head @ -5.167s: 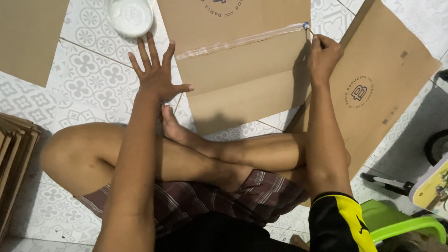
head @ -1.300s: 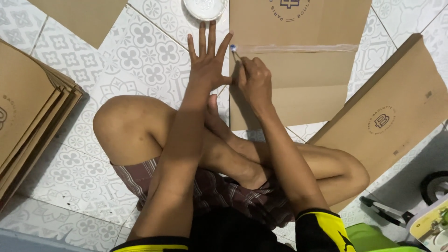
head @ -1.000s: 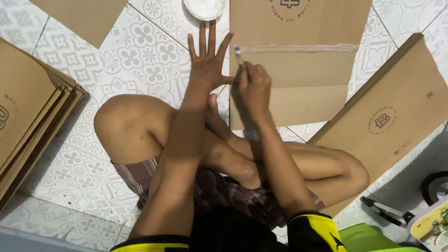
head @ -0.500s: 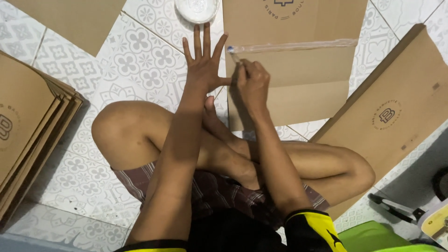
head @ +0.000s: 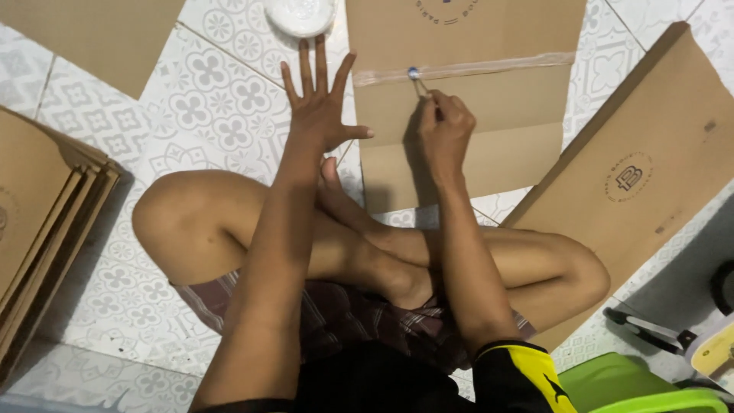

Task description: The person sits on the floor and folds a flat brown paper sheet into a bag shape. They then use a small brush to apply white adhesive from a bowl onto the folded edge and press the sides together to seal the bag.

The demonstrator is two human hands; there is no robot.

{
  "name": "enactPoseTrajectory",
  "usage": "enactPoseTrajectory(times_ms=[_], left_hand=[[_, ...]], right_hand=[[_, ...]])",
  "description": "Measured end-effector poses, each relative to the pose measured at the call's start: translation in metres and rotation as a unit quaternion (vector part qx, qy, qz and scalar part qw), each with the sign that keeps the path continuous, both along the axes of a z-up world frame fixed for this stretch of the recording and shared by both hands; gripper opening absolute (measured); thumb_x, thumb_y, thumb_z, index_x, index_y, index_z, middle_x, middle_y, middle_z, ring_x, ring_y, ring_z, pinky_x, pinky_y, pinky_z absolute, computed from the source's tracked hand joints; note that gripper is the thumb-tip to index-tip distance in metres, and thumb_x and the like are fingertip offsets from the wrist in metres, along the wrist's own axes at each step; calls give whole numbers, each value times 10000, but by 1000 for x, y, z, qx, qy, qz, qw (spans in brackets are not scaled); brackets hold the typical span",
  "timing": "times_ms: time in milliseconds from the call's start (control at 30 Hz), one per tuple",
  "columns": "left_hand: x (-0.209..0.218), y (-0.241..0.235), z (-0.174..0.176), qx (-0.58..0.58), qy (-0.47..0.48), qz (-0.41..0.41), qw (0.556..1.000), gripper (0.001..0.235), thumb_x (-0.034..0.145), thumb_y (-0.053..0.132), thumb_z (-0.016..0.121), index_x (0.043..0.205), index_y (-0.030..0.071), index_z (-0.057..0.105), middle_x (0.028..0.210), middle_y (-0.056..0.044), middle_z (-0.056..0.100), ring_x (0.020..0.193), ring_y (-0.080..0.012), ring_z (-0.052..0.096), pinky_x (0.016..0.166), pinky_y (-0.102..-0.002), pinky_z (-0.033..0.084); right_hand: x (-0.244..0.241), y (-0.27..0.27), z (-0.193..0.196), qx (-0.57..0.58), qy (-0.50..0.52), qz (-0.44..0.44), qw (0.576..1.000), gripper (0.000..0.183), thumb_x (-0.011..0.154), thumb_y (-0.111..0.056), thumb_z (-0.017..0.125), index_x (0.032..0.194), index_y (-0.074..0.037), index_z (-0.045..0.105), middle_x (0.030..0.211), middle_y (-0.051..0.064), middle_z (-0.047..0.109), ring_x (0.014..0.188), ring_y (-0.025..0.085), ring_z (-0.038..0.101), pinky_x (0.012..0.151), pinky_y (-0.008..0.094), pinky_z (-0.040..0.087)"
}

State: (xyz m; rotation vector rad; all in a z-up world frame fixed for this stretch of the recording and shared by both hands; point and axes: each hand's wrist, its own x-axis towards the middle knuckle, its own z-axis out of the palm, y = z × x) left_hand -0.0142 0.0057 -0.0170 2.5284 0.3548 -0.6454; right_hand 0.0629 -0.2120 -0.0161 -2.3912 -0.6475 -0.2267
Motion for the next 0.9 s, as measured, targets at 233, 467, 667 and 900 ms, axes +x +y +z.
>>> enactPoseTrajectory(times_ms=[233, 467, 667, 900], left_hand=[[6, 0, 2, -7, 25, 9, 1000, 1327, 702, 739, 768, 1698, 313, 0, 1667, -178, -255, 1502, -399, -294, 1159, -673, -216], [9, -3, 8, 0, 42, 8, 999, 1352, 694, 752, 755, 1710, 296, -11, 1626, -173, -321, 1454, -381, -360, 1151, -672, -225], [13, -7, 17, 14, 68, 13, 998, 1359, 712, 764, 743, 1715, 285, -39, 1596, -152, -376, 1460, -370, -373, 1158, -661, -229], [15, -8, 24, 6, 70, 19, 997, 1340, 727, 735, 757, 1713, 267, -20, 1595, -159, -375, 1452, -359, -383, 1155, -654, -233]], right_hand=[[51, -74, -4, -16, 12, -57, 998, 183, 925, -33, 619, 962, -6, 796, 752, 155, 701, 638, 287, 655, 635, 421, 499], [99, -142, -3, -20, 57, -125, 990, 215, 924, -97, 634, 976, 2, 818, 854, 147, 773, 739, 256, 709, 689, 375, 540], [142, -204, -19, -33, -1, -155, 987, 194, 932, -71, 637, 927, -9, 820, 830, 98, 783, 745, 200, 696, 682, 348, 533], [142, -207, -26, -53, -52, -11, 997, 213, 946, 26, 624, 1007, 67, 824, 725, 136, 680, 631, 228, 564, 561, 376, 410]])
